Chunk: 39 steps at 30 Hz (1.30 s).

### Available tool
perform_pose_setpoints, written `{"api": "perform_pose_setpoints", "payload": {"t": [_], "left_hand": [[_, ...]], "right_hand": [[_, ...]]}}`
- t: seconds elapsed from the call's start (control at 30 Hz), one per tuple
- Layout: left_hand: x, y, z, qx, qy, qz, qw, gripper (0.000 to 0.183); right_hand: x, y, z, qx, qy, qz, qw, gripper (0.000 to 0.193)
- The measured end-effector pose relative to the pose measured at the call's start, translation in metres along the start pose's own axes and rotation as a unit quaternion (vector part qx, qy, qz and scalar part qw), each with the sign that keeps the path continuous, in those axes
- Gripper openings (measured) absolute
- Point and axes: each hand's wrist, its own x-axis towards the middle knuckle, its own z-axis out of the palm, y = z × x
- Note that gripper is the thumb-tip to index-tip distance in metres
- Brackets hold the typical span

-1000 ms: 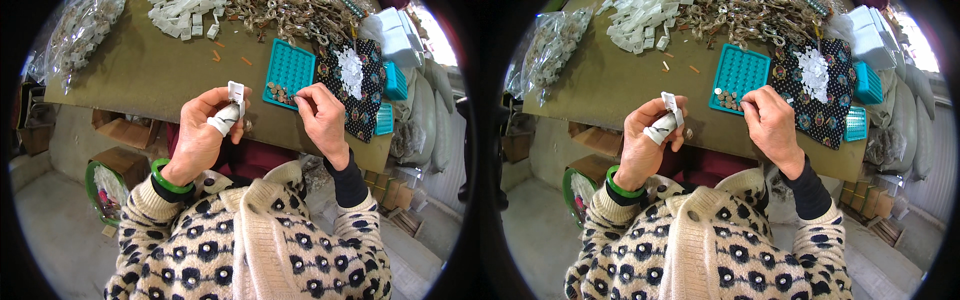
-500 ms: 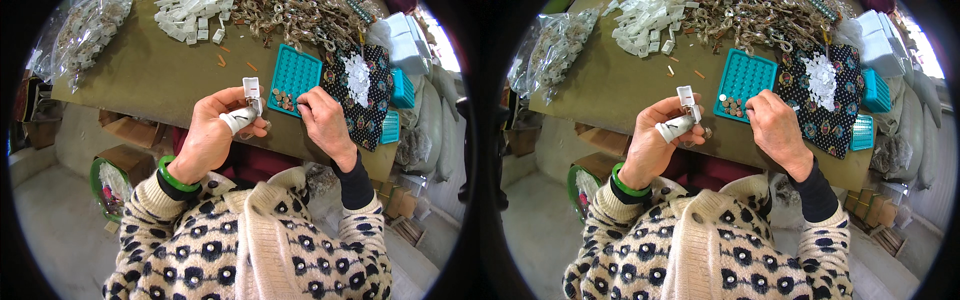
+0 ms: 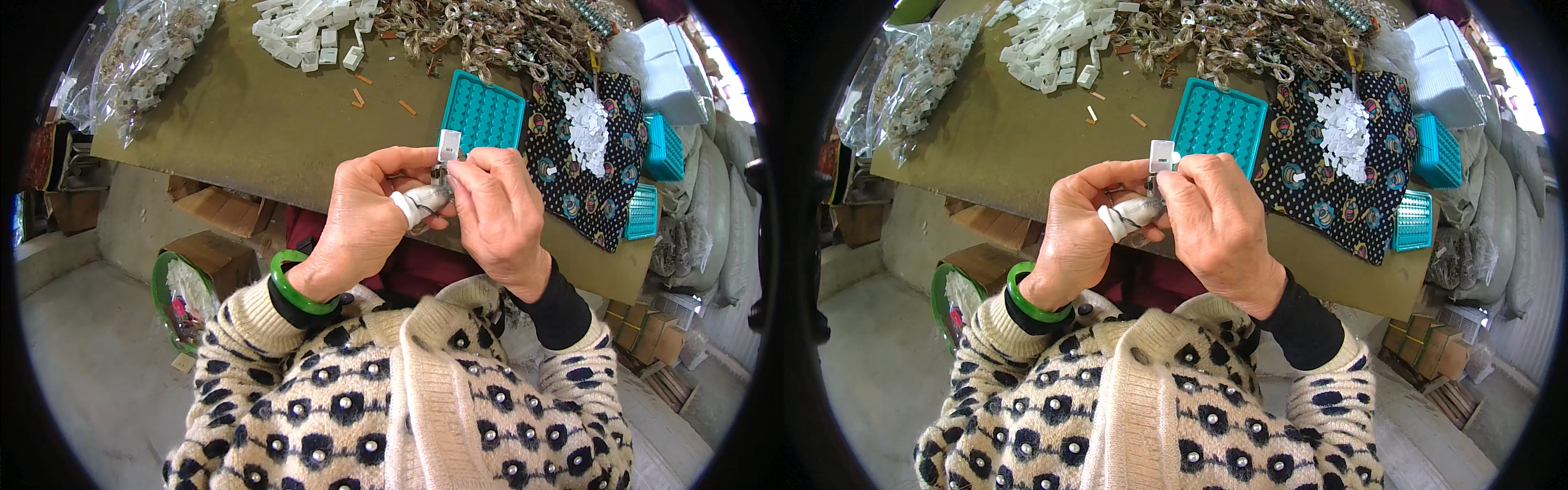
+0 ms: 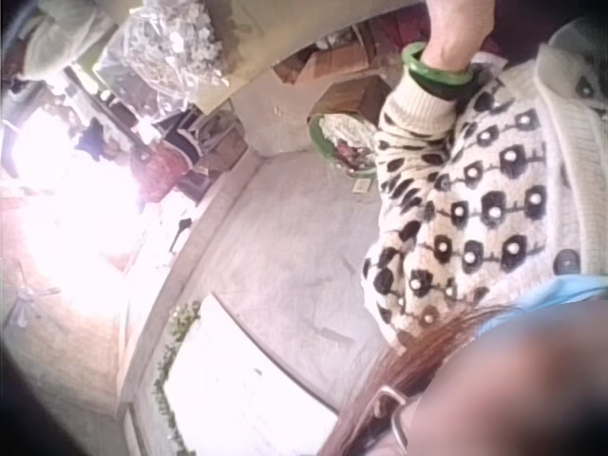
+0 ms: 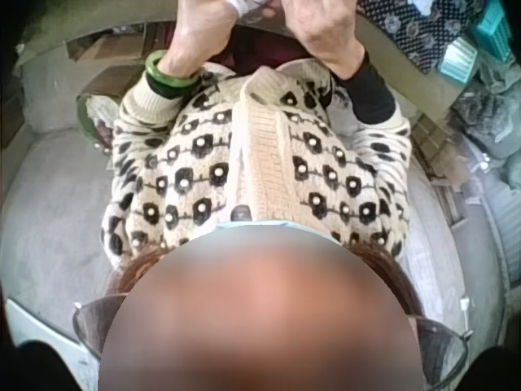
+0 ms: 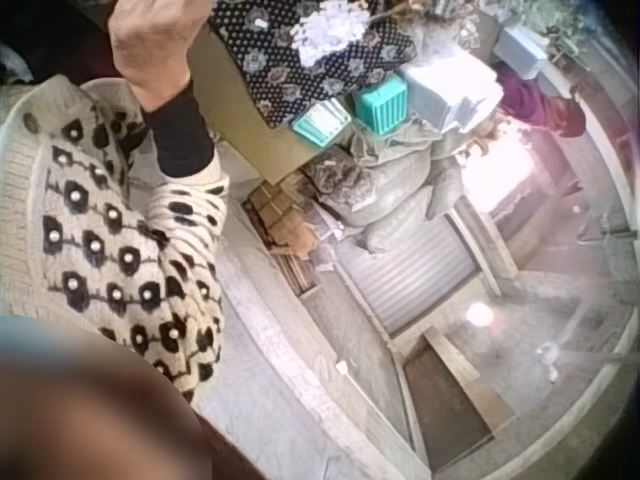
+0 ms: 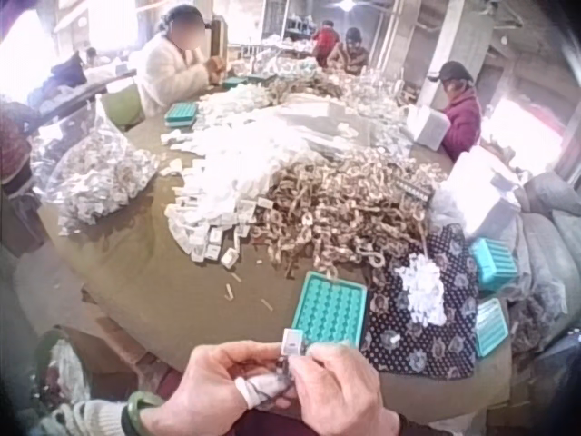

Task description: The person assembles small electronic components by hand. They pick up white plastic housings and metal contacts from a table, insert the contacts into the housings, and place the assembled units into a blue tray. The person repeats this process for multiple units.

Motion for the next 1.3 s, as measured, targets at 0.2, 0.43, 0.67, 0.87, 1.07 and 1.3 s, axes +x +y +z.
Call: {"api": "perform_pose_setpoints", "payload": {"t": [0.2,0.43,0.67,0.87,1.07,1.3], "left_hand": [[-0.002,0.001,0.001,-0.035,0.01,-0.028,0.999,0.031],[-0.004,-0.002,0.001,-0.065,0.002,-0.03,0.997,0.03],[-0.007,-0.006,-0.01,-0.062,0.0,-0.031,0.998,0.024],[-0.005,-0.011,-0.019,-0.067,0.012,-0.034,0.997,0.014],[0.0,-0.01,-0.032,-0.124,-0.047,-0.025,0.991,0.013],[0.002,-0.01,-0.029,-0.145,-0.072,-0.041,0.986,0.023]], "right_hand": [[-0.006,-0.004,-0.002,0.037,-0.017,0.039,0.998,0.033],[-0.003,-0.008,0.001,-0.02,0.027,-0.03,0.999,0.032],[-0.01,-0.016,0.008,0.0,0.001,-0.038,0.999,0.037],[-0.012,-0.019,-0.001,0.048,0.046,0.052,0.996,0.027],[-0.024,0.009,-0.022,-0.069,-0.072,0.126,0.987,0.023],[-0.036,0.017,-0.015,-0.145,-0.123,0.098,0.977,0.026]]}}
